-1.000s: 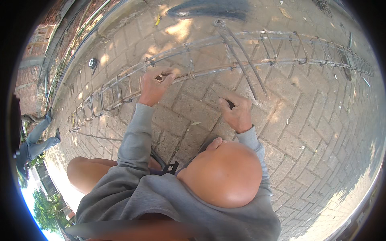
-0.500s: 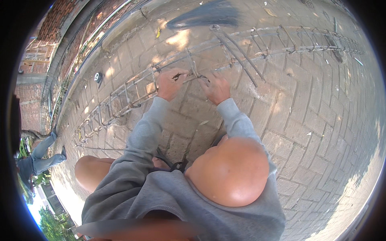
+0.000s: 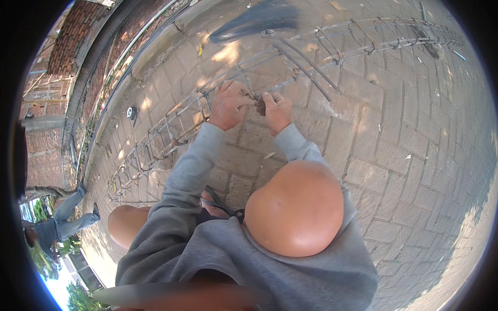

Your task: The person kneels on a paved outdoor surface and uses a metal rod to bend and secure wire ties on a rectangular metal grid frame. They repeatedly position the rod, twist the wire, and adjust the grid sections to fasten them together.

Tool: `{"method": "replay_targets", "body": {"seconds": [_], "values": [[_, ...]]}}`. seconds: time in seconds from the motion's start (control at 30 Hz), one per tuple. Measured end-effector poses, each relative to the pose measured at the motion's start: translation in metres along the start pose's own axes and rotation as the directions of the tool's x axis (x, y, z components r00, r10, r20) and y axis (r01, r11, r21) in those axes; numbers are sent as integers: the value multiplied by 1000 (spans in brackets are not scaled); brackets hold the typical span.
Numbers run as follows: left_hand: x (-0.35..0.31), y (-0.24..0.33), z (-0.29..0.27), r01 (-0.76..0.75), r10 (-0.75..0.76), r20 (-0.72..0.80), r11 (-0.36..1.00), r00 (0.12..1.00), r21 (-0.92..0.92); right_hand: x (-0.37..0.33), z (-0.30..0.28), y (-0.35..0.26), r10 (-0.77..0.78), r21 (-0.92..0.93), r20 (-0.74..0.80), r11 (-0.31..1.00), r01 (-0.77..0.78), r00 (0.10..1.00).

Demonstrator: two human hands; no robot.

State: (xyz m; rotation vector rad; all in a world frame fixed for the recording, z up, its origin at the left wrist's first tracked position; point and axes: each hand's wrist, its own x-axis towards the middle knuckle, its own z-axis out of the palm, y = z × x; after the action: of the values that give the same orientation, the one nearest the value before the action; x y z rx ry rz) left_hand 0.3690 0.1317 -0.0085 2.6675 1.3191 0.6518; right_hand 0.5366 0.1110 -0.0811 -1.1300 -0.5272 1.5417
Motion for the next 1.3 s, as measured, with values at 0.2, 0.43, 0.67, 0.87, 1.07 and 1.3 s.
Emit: {"method": "replay_targets", "body": {"seconds": [0.2,0.43,0.67,0.87,1.07,1.3], "values": [[20,-16,4,389,-397,75,814,915,-432,-8,-5,-5,193,116,71,973,-200,979],[24,-21,10,643,-584,300,563,754,-519,-17,-6,-1,202,144,69,967,-210,977],[28,-32,18,592,-501,325,599,802,-539,-14,-10,11,272,271,163,912,-309,948],[35,-49,19,726,-367,633,227,681,-650,-24,0,13,341,436,225,802,-407,913],[35,-57,14,741,-242,703,139,669,-657,-29,3,15,357,401,261,805,-437,897],[35,-48,17,697,-270,644,221,716,-682,-46,-34,-67,-569,-785,204,391,480,797]]}}
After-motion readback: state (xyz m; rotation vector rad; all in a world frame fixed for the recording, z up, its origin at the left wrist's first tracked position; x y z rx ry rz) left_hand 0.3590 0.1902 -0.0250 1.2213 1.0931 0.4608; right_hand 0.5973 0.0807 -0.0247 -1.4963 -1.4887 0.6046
